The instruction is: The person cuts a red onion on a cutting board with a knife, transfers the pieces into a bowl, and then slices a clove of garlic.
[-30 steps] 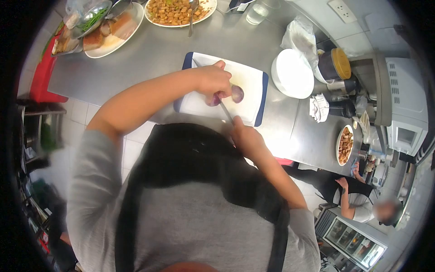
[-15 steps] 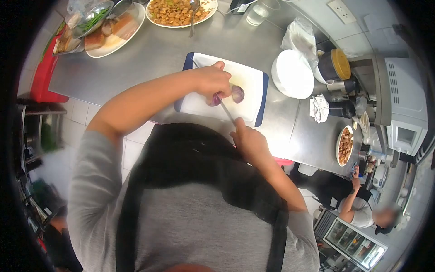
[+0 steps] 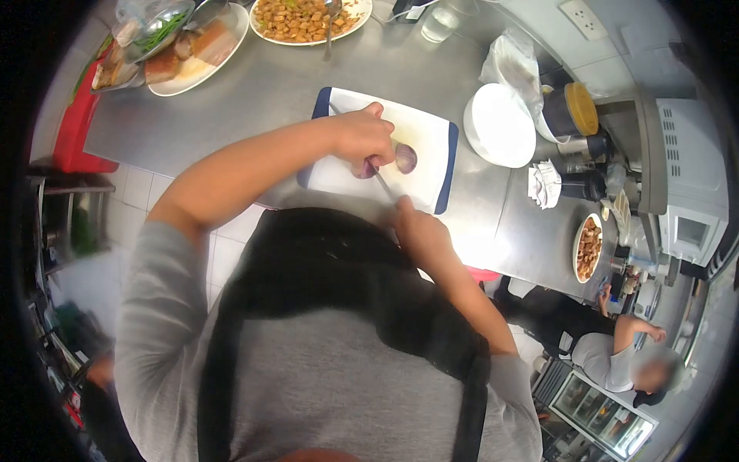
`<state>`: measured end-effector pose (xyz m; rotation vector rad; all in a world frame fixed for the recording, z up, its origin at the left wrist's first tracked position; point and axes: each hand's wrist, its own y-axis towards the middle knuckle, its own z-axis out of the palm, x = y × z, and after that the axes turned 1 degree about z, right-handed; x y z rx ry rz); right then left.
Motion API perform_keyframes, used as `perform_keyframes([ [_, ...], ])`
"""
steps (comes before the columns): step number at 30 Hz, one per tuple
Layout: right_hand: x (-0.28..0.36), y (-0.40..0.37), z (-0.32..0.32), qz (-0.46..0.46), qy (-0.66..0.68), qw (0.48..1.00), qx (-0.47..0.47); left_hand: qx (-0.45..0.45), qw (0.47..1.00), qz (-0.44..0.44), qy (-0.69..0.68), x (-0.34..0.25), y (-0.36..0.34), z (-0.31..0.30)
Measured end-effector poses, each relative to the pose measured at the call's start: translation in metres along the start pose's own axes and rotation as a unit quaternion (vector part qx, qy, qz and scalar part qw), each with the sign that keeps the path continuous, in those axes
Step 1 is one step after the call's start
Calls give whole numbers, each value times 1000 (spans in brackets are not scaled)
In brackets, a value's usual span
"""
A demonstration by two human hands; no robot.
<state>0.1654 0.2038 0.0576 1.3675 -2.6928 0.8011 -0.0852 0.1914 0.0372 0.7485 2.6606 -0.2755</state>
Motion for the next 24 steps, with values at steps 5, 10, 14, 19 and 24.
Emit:
perform_keyframes([
  [5, 10, -19, -21, -10, -8, 1000, -10, 4, 1000, -5, 21, -5, -1, -2],
  [10, 7, -18, -21, -12, 2, 1000, -1, -2, 1000, 0, 20, -5, -4, -3],
  [14, -4, -7, -8, -24, 14, 1000, 2, -6, 1000, 0, 14, -3, -3, -1],
  [19, -14, 9, 20, -28, 21, 999, 2, 0, 1000, -3, 12, -1, -2, 0],
  [24, 5, -4, -10, -9, -4, 1000, 6, -14, 1000, 4, 6, -3, -5, 0],
])
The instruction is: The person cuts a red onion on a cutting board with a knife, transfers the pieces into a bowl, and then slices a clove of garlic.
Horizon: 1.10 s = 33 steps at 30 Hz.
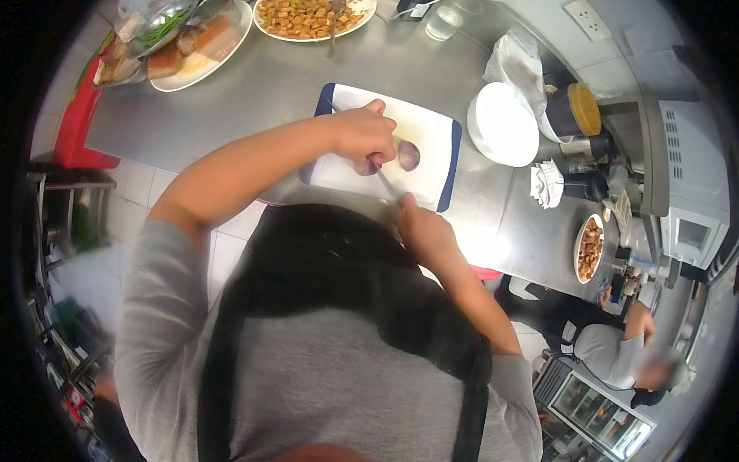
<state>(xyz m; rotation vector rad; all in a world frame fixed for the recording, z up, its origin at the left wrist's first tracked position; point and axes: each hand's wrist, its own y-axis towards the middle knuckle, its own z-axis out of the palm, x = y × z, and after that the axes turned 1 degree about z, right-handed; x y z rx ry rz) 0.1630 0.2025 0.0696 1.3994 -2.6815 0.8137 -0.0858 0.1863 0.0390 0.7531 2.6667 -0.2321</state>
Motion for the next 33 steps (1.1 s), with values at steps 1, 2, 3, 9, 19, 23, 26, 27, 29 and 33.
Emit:
perform_keyframes([
  [1, 3, -4, -4, -1, 6, 1000, -2, 0, 1000, -3, 4, -1, -1, 1],
  [2, 4, -8, -8, -2, 11, 1000, -5, -1, 1000, -4, 9, -1, -1, 1],
  [3, 4, -11, -11, -1, 15, 1000, -8, -2, 1000, -6, 14, -2, -1, 1],
  [9, 7, -14, -12, 11, 17, 1000, 7, -11, 1000, 4, 5, 0, -3, 1],
  [19, -16, 8, 31, -4, 25, 1000, -1, -5, 1000, -5, -3, 2, -2, 4],
  [23, -7, 2, 17, 1, 19, 1000, -12, -11, 1000, -6, -9, 2, -5, 2],
  [26, 3, -10, 4, 1, 24, 999, -20, -12, 1000, -5, -2, -1, -6, 1],
  [27, 5, -12, 0, 0, 26, 999, -22, -9, 1000, -7, 3, -1, -6, 1],
  [29, 7, -14, -2, 6, 24, 1000, -16, -9, 1000, -3, 10, -1, -6, 3],
  [33, 7, -11, -2, 12, 22, 1000, -5, -10, 1000, -7, 3, -1, -7, 2],
])
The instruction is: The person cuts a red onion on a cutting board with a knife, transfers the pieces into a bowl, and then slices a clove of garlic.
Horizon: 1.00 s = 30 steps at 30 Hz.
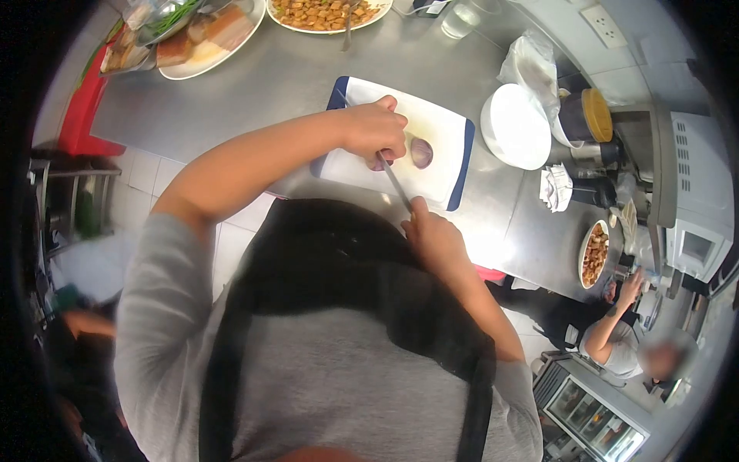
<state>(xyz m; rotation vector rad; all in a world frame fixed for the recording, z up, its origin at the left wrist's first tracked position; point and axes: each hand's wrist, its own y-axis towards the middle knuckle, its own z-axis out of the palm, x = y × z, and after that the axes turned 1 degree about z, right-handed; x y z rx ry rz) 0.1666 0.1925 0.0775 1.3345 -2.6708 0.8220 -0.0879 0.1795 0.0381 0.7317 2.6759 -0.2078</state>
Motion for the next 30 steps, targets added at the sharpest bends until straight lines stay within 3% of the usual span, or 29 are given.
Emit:
perform_keyframes([
  [15, -14, 0, 11, -32, -25, 998, -42, -23, 998, -32, -49, 3, -3, -2],
  [30, -28, 4, 35, -22, -79, 995, -63, -52, 998, 17, -25, 1, -10, 2],
])
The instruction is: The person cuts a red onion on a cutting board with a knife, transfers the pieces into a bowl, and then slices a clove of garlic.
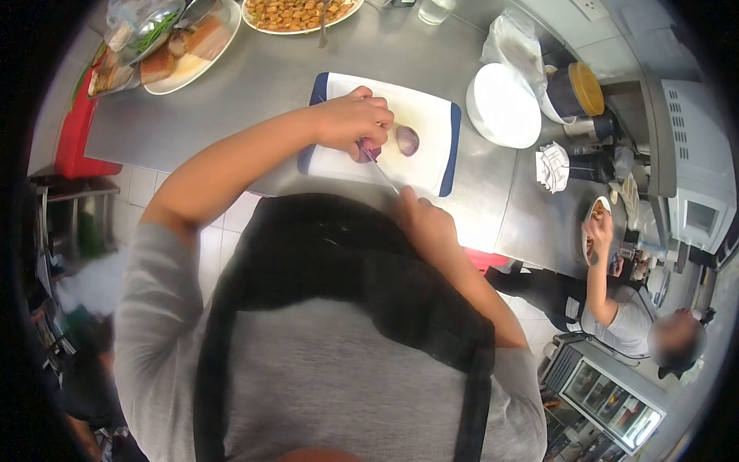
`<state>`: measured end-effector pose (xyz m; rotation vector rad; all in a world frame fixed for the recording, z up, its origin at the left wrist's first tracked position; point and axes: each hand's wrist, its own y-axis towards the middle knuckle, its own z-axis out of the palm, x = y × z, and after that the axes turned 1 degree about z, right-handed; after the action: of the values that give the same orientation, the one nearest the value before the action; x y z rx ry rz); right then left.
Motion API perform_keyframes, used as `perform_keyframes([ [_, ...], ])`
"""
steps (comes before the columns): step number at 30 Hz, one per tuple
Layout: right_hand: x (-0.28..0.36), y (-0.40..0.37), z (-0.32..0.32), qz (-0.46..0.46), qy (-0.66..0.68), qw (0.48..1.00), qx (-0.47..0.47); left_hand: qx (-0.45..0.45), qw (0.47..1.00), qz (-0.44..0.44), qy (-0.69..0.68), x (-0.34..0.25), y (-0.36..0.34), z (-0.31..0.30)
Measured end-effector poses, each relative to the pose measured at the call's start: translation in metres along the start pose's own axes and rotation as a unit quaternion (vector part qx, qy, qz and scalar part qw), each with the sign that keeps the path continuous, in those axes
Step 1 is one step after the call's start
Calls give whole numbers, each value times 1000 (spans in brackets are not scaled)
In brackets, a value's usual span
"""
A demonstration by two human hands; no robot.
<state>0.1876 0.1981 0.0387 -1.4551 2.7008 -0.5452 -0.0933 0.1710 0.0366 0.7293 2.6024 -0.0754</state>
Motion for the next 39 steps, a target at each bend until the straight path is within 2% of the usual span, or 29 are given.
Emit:
perform_keyframes([
  [3, -7, 3, 12, -72, 2, 994, -87, -7, 1000, 17, 15, 2, 1, 1],
  [6, -5, 8, 12, -71, -4, 993, -98, -28, 999, 31, 24, 2, 1, 4],
  [12, 2, 3, 0, -55, 11, 994, -94, 13, 999, 20, 35, 0, 5, 0],
  [15, 7, -4, -11, -27, 28, 997, -63, -13, 998, 49, 46, 2, 5, 2],
  [18, 11, -10, -20, 13, 43, 999, -6, -3, 998, 35, 52, 2, 6, 4],
  [36, 9, -7, -29, -5, 32, 999, 30, 16, 998, 30, 44, 2, 7, 5],
  [39, -1, 3, -11, 10, 61, 996, 57, 19, 998, 34, 40, 2, 7, 5],
])
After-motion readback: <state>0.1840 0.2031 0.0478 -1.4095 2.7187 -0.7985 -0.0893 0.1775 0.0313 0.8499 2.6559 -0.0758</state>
